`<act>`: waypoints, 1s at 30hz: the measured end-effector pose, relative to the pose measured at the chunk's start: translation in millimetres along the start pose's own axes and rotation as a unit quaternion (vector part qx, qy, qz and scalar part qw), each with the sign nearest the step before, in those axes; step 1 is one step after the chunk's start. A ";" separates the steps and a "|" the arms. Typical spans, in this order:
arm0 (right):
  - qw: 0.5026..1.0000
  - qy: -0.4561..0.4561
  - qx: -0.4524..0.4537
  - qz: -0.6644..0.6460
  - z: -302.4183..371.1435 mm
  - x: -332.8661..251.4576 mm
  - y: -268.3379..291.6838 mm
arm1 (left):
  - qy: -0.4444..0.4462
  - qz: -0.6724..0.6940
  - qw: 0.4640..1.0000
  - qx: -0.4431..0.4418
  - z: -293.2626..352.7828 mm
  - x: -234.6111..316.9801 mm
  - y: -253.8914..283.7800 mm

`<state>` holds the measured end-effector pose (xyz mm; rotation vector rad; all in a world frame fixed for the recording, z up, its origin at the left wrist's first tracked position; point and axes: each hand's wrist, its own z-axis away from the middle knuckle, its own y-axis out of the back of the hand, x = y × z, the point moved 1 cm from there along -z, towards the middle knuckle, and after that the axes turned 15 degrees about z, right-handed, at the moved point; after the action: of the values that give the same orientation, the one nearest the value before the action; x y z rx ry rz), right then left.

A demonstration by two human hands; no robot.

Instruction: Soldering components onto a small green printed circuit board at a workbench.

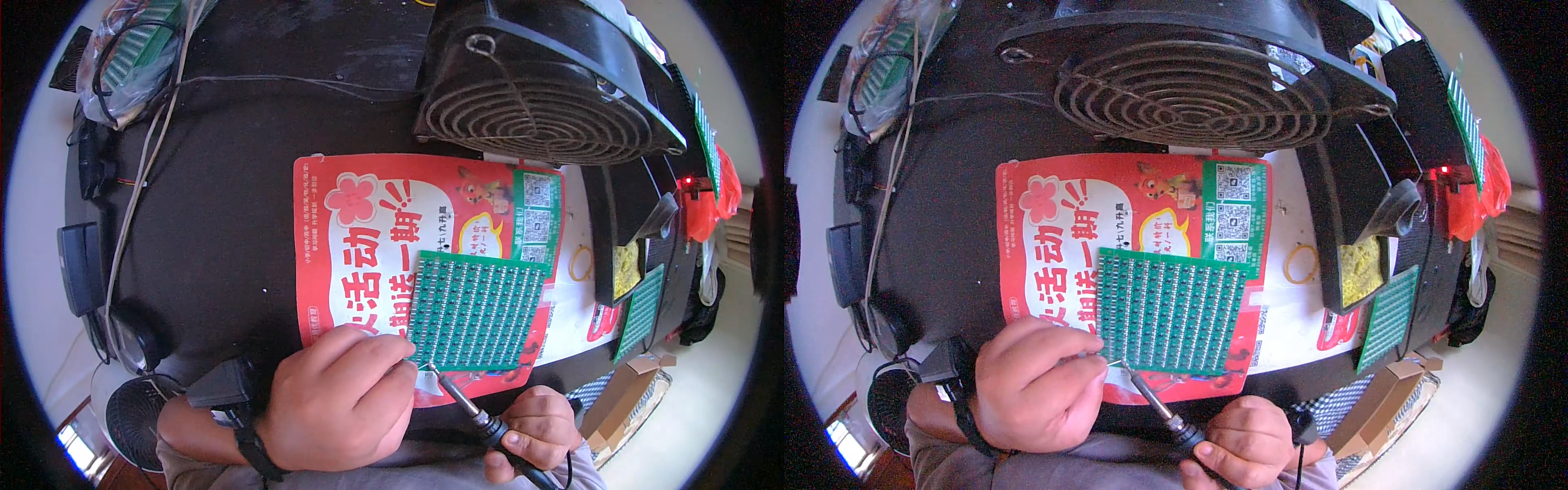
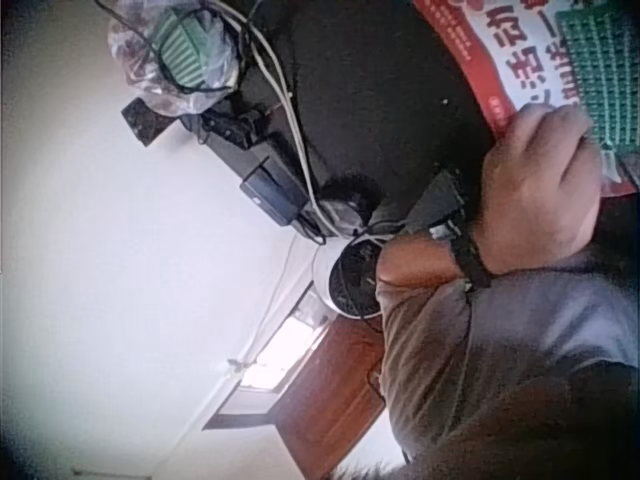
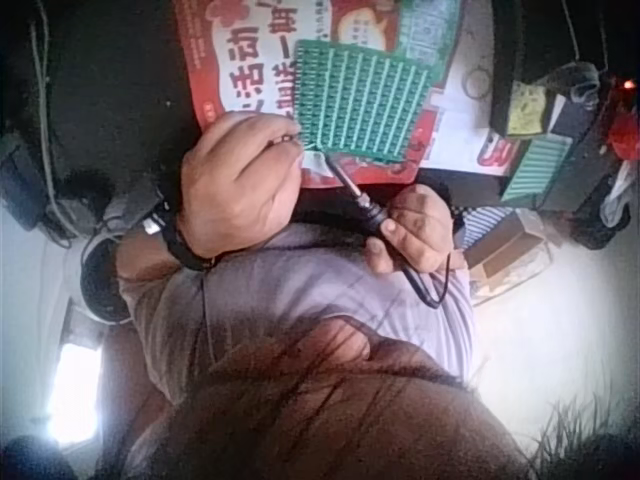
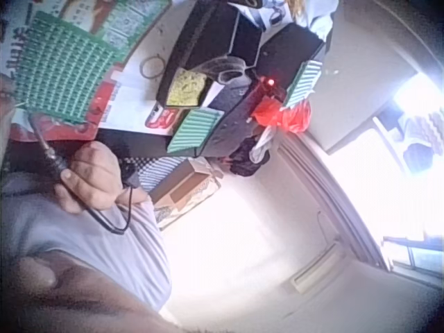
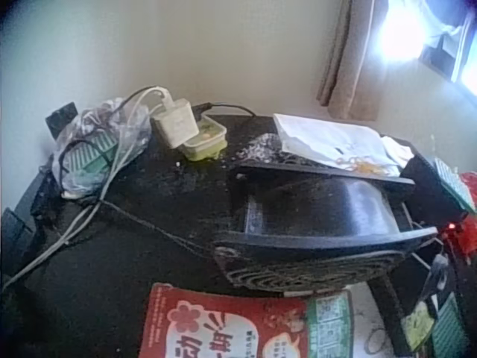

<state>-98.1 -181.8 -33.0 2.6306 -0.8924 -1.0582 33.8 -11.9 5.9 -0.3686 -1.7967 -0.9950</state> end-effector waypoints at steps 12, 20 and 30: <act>0.970 -0.167 -0.132 0.119 -32.9 -25.0 23.0 | -0.001 0.011 1.000 0.001 -2.1 0.9 0.1; 0.967 -0.183 -0.140 0.111 -31.0 -24.7 21.2 | 0.000 0.009 1.000 -0.003 0.7 -1.6 1.7; 0.998 0.030 0.051 -0.001 9.4 0.4 -8.7 | -0.008 0.008 1.000 -0.007 1.0 -2.6 -0.6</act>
<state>-100.1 -174.5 -43.2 2.7316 -0.9547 -0.9529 34.0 -11.0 3.1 -0.4005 -1.7989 -0.9958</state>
